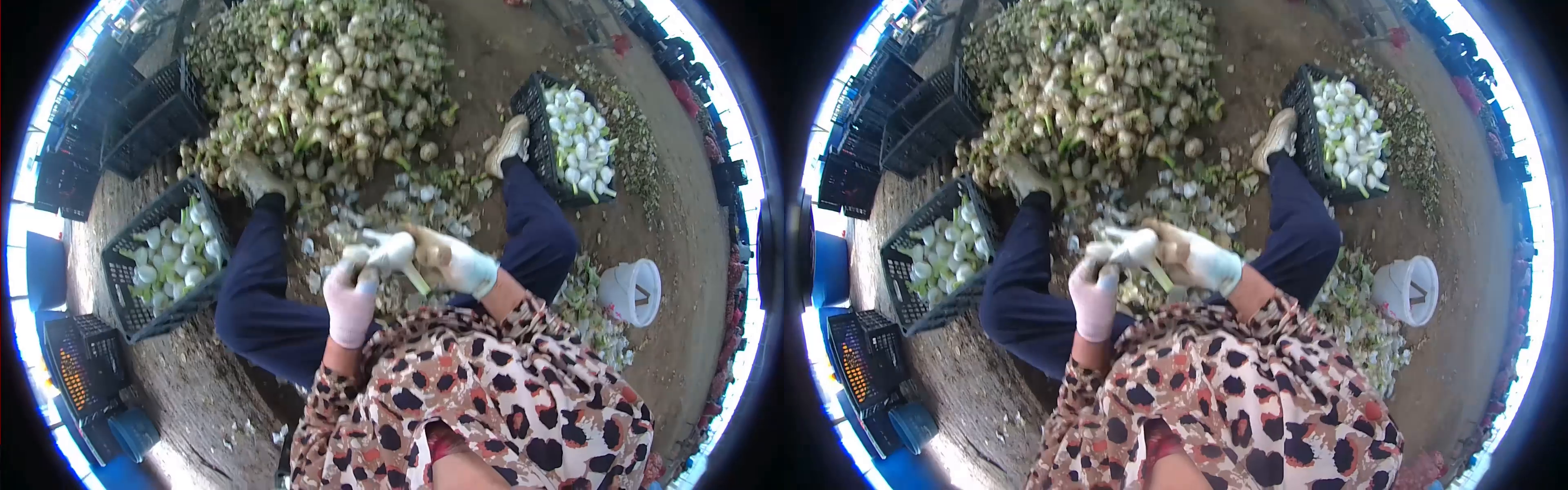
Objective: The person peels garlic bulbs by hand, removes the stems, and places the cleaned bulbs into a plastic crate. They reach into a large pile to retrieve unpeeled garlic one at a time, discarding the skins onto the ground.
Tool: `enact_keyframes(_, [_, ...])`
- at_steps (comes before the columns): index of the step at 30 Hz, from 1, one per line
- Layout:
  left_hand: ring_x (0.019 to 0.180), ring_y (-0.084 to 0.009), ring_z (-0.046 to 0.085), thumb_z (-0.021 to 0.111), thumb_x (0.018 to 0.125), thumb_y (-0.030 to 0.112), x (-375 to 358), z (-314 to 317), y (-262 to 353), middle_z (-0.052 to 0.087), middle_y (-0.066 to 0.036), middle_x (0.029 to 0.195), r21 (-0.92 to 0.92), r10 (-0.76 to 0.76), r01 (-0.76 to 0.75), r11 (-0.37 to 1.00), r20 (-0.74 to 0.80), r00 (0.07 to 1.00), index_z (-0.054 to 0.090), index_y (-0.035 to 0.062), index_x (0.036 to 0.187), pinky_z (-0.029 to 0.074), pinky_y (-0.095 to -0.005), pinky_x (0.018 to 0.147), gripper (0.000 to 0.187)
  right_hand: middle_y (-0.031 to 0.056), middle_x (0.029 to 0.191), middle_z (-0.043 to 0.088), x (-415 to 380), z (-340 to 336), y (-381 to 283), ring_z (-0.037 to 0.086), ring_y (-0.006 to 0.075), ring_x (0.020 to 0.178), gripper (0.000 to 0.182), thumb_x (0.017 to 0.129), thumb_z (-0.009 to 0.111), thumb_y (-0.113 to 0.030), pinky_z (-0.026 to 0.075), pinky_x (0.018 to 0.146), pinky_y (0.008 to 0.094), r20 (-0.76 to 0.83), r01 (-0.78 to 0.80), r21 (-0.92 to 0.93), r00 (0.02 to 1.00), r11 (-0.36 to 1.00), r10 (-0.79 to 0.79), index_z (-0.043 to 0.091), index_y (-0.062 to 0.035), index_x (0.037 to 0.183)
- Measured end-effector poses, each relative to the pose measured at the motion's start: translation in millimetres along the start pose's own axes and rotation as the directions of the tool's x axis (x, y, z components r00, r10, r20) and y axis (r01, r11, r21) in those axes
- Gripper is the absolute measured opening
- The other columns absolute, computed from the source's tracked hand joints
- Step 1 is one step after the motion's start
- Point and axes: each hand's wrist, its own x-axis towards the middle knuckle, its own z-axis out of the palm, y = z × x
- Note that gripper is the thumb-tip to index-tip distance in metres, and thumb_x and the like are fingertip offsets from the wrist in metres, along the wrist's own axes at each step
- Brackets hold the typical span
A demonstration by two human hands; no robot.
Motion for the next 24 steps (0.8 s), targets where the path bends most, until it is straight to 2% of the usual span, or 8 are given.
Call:
enact_keyframes(2, [0.071, -0.0124, 0.056, 0.056, 0.085, 0.0, 1, -1, -3, 0.065, -0.004, 0.08, 0.042, -0.091, 0.089, 0.995, 0.034, 0.995, 0.065, -0.0033, 0.089, 0.048, -0.0276, 0.067, 0.011, 0.0071, 0.122, 0.054, -4, 28, 0, 0.057, 0.0116, 0.093, 0.071, 0.09, 0.06, -0.001, 0.051, 0.081, 0.024, -0.134, -0.018, -0.68, 0.986, 0.733, -0.101, 0.026, -0.004, 0.153])
enact_keyframes(5, [0.066, -0.0156, 0.058, 0.059, 0.085, 0.003, 2, 4, 1, 0.066, -0.006, 0.079, -0.429, -0.264, 0.244, 0.87, 0.014, 0.964, 0.065, -0.0022, 0.086, 0.049, -0.0299, 0.064, 0.008, 0.0033, 0.102, 0.056, 2, 37, 5, 0.051, 0.0052, 0.07, 0.063, 0.08, 0.055, 0.004, 0.042, 0.055, 0.0181, -0.169, -0.02, -0.454, 0.983, 0.891, -0.065, 0.041, -0.0055, 0.141])
enact_keyframes(8, [0.067, -0.0178, 0.062, 0.057, 0.093, 0.015, 34, -43, -35, 0.068, -0.011, 0.083, -0.941, -0.411, 0.222, 0.254, 0.103, 0.906, 0.063, 0.0034, 0.083, 0.054, -0.033, 0.065, 0.017, 0.0004, 0.083, 0.052, -7, 38, 15, 0.039, 0.0035, 0.05, 0.059, 0.079, 0.055, 0.002, 0.027, 0.041, 0.0181, -0.149, -0.114, -0.176, 0.985, 0.978, 0.088, 0.046, -0.0057, 0.137])
enact_keyframes(11, [0.072, -0.0202, 0.065, 0.056, 0.096, 0.018, 51, -62, -27, 0.069, -0.013, 0.089, -0.941, -0.629, 0.058, 0.334, -0.177, 0.757, 0.064, 0.0022, 0.092, 0.056, -0.0351, 0.069, 0.018, 0.0027, 0.087, 0.056, -13, 49, 11, 0.041, 0.0026, 0.052, 0.062, 0.08, 0.057, 0.002, 0.027, 0.041, 0.0161, -0.14, 0.02, -0.113, 0.99, 0.993, -0.036, 0.043, -0.004, 0.139])
enact_keyframes(16, [0.084, -0.0161, 0.064, 0.069, 0.089, 0.007, 2, 9, 20, 0.067, -0.006, 0.095, -0.443, -0.243, 0.227, 0.867, 0.022, 0.97, 0.065, -0.0012, 0.111, 0.053, -0.0271, 0.074, 0.024, 0.0039, 0.109, 0.056, -4, 59, 11, 0.048, 0.0014, 0.072, 0.058, 0.08, 0.056, 0.004, 0.039, 0.06, 0.0139, -0.162, 0.13, -0.378, 0.966, 0.917, -0.204, 0.044, -0.0047, 0.137])
enact_keyframes(19, [0.079, -0.0101, 0.059, 0.071, 0.085, -0.001, 3, 12, 16, 0.066, -0.003, 0.091, -0.043, 0.179, -0.179, 0.983, 0.008, 0.984, 0.069, -0.0016, 0.091, 0.048, -0.026, 0.068, 0.006, 0.0003, 0.099, 0.055, -3, 44, 18, 0.048, 0.0013, 0.067, 0.05, 0.083, 0.057, 0.001, 0.039, 0.057, 0.0155, -0.05, 0.219, -0.189, 0.971, 0.957, -0.232, 0.048, -0.0047, 0.132])
enact_keyframes(23, [0.074, -0.0124, 0.064, 0.061, 0.099, 0.022, 11, -7, 13, 0.068, -0.005, 0.087, -0.379, -0.214, 0.148, 0.914, -0.139, 0.967, 0.068, 0.0013, 0.101, 0.053, -0.0251, 0.065, 0.022, -0.005, 0.062, 0.046, -23, 52, 14, 0.032, 0.0044, 0.041, 0.032, 0.085, 0.066, -0.013, 0.024, 0.036, 0.022, 0.005, -0.089, -0.183, 0.996, 0.979, 0.092, 0.059, -0.0002, 0.114])
enact_keyframes(24, [0.069, -0.0135, 0.062, 0.062, 0.098, 0.027, 32, -20, -2, 0.069, -0.006, 0.083, -0.791, -0.53, 0.207, 0.576, -0.168, 0.831, 0.068, 0.0039, 0.101, 0.05, -0.0241, 0.059, 0.024, -0.005, 0.062, 0.046, -29, 50, 18, 0.032, 0.0044, 0.041, 0.032, 0.085, 0.066, -0.013, 0.024, 0.036, 0.022, 0.011, -0.084, -0.18, 0.996, 0.98, 0.088, 0.059, -0.0002, 0.114])
